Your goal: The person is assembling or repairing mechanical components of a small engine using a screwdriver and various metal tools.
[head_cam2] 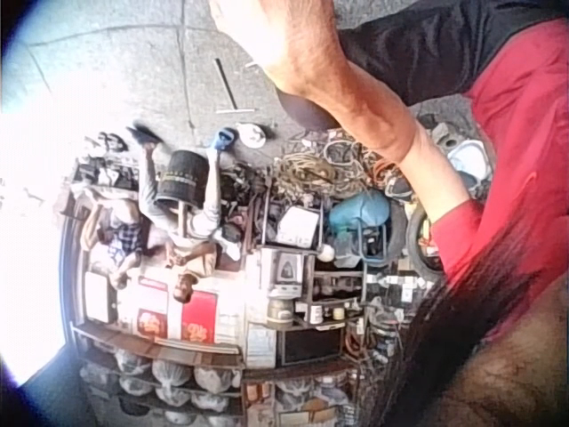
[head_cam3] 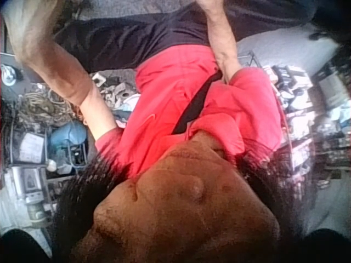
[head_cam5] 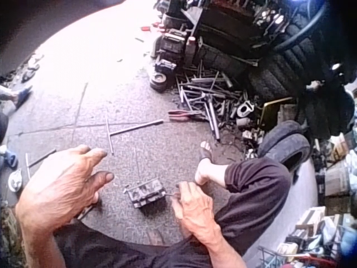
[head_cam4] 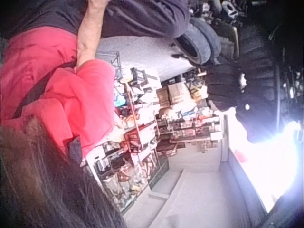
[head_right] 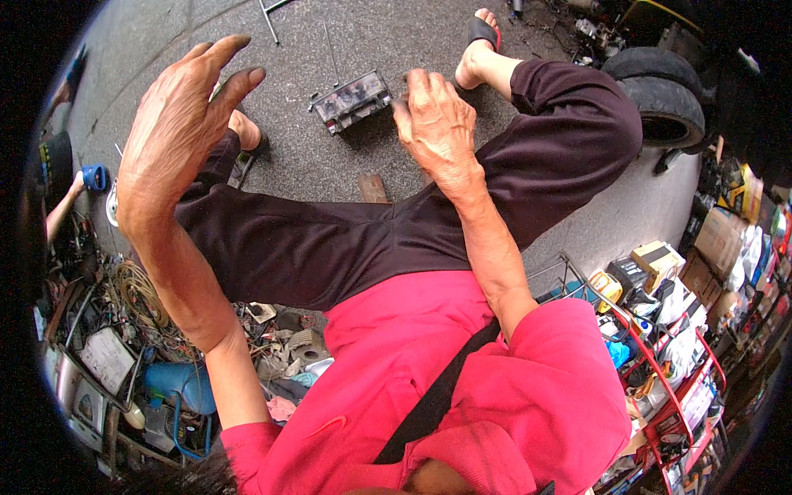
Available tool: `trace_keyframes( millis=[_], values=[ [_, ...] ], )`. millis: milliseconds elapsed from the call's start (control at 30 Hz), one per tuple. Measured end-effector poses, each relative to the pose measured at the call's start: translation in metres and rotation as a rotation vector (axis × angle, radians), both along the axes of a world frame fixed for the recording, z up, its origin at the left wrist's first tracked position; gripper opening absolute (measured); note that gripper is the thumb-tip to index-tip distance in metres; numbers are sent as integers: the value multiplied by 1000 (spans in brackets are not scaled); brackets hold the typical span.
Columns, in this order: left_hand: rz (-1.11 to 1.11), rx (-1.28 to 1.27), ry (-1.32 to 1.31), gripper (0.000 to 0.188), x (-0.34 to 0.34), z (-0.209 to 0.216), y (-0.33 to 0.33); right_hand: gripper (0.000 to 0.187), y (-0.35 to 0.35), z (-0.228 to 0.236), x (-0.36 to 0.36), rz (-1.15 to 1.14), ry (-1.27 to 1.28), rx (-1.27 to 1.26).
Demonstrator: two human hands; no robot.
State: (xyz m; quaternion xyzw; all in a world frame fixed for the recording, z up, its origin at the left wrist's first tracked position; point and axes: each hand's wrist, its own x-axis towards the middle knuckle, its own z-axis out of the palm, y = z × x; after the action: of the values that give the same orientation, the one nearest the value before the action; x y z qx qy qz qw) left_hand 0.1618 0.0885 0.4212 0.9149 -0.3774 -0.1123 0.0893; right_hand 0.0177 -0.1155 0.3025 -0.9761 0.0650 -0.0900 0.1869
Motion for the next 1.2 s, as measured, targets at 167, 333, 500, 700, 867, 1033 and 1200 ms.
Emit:
trace_keyframes(
  millis=[167, 333, 500, 700, 867, 1033, 1200],
  values=[
    [-66, -18, 3, 39, 2, 1, 0, 19, 4, 11, 1, -222, 419, 4],
    [-178, -27, -63, 40, 6, -4, 5, 21, -1, -1, -3, -56, 114, -26],
    [-74, -47, -7, 39, 2, -2, -1, 23, 4, 5, 1, -42, 107, 76],
    [-125, -67, -50, 39, 2, -2, 3, 24, 6, 13, 5, -205, 461, 62],
    [-114, -53, -19, 40, 2, -1, 1, 23, 1, 5, -1, -44, 157, 0],
    [-129, -63, -54, 39, 1, -2, 2, 21, 6, 12, 3, -112, 227, 40],
    [-111, -56, -23, 39, 3, -3, 1, 26, 4, 6, 3, -224, 357, 69]
  ],
)
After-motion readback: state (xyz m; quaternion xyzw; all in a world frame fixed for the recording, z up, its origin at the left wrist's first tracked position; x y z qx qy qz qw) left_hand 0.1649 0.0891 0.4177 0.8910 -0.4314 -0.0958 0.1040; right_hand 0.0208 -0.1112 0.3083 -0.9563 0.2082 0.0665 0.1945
